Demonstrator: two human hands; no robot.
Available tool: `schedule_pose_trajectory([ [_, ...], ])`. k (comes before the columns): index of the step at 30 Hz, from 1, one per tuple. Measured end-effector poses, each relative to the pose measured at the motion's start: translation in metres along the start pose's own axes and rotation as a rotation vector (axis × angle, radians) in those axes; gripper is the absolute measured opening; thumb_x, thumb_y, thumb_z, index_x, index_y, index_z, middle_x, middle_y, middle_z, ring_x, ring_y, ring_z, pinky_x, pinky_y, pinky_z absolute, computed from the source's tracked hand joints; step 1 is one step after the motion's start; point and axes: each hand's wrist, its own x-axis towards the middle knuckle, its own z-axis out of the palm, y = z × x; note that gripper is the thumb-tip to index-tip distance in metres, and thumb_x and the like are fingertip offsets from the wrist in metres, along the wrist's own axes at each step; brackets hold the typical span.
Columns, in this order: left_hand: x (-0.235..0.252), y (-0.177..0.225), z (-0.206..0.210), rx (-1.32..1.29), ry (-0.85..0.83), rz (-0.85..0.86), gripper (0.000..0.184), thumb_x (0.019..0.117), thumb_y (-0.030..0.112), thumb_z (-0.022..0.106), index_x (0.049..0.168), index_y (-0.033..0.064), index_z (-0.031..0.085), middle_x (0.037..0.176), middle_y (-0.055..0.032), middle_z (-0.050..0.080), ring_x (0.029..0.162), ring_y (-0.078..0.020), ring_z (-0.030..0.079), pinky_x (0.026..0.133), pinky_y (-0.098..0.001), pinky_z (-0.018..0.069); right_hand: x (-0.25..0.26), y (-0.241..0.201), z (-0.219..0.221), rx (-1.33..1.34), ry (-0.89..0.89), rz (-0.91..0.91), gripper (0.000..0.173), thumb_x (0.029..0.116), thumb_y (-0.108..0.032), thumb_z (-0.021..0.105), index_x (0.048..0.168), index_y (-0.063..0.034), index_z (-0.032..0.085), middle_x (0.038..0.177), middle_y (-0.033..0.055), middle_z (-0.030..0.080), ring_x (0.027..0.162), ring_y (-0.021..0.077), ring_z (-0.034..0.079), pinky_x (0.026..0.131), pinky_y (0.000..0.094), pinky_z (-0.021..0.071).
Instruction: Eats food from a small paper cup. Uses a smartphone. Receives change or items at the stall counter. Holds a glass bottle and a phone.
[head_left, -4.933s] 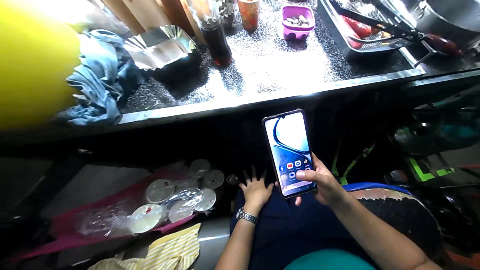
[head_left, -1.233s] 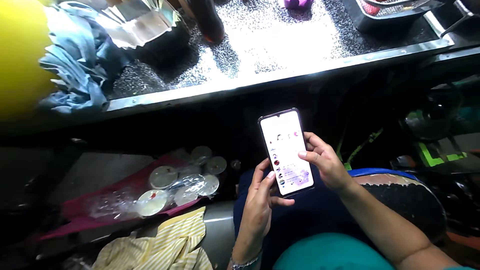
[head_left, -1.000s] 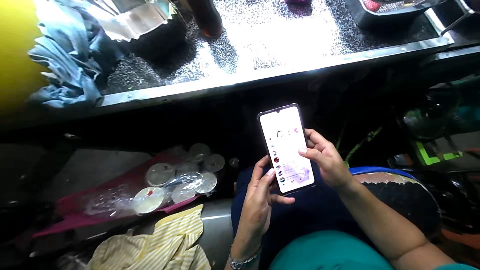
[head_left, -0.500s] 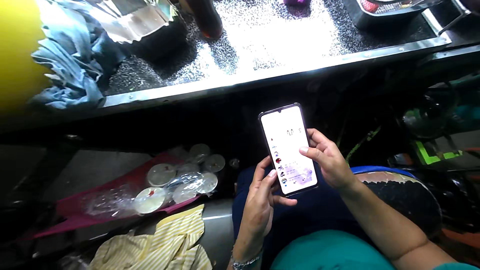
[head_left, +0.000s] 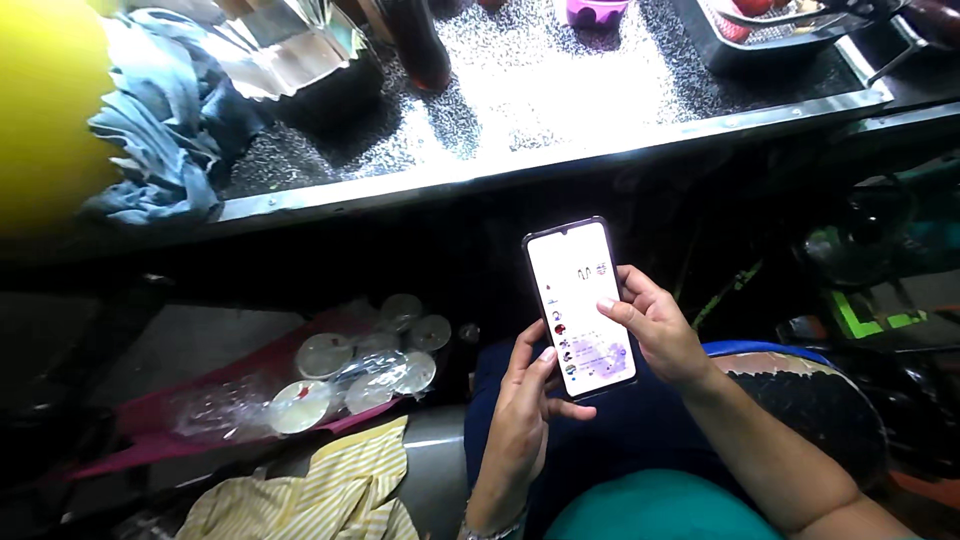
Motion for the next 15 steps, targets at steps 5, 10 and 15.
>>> schedule_pose_trajectory([
  [5,-0.001,0.001,-0.001,0.019,0.002,-0.008,0.037,0.1079,0.014,0.028,0.142,0.0092,0.040,0.114,-0.0117,0.071,0.091,-0.0200,0.076,0.058,-0.0324,0.0646,-0.002,0.000,-0.002,-0.007,-0.023,-0.006,0.030,0.0986,-0.009,0.050,0.127,-0.0069,0.057,0.101,0.0034,0.073,0.088,0.0091,0.073,0.080,0.0269,0.0622],
  [10,0.002,0.004,-0.002,0.015,-0.001,-0.003,0.037,0.1088,0.017,0.026,0.142,0.0107,0.042,0.114,-0.0111,0.071,0.092,-0.0193,0.076,0.057,-0.0320,0.0643,-0.001,0.000,-0.006,0.034,-0.082,0.028,0.042,0.0940,-0.012,0.051,0.136,-0.0070,0.052,0.109,0.0045,0.072,0.095,0.0104,0.072,0.086,0.0288,0.0609],
  [15,0.004,0.009,-0.006,0.000,0.009,0.010,0.038,0.1090,0.023,0.025,0.141,0.0127,0.043,0.115,-0.0111,0.072,0.093,-0.0183,0.076,0.058,-0.0311,0.0643,-0.001,-0.003,-0.012,0.053,-0.258,0.102,0.081,0.0817,0.002,0.059,0.156,-0.0072,0.030,0.129,0.0065,0.066,0.108,0.0117,0.069,0.093,0.0289,0.0588],
])
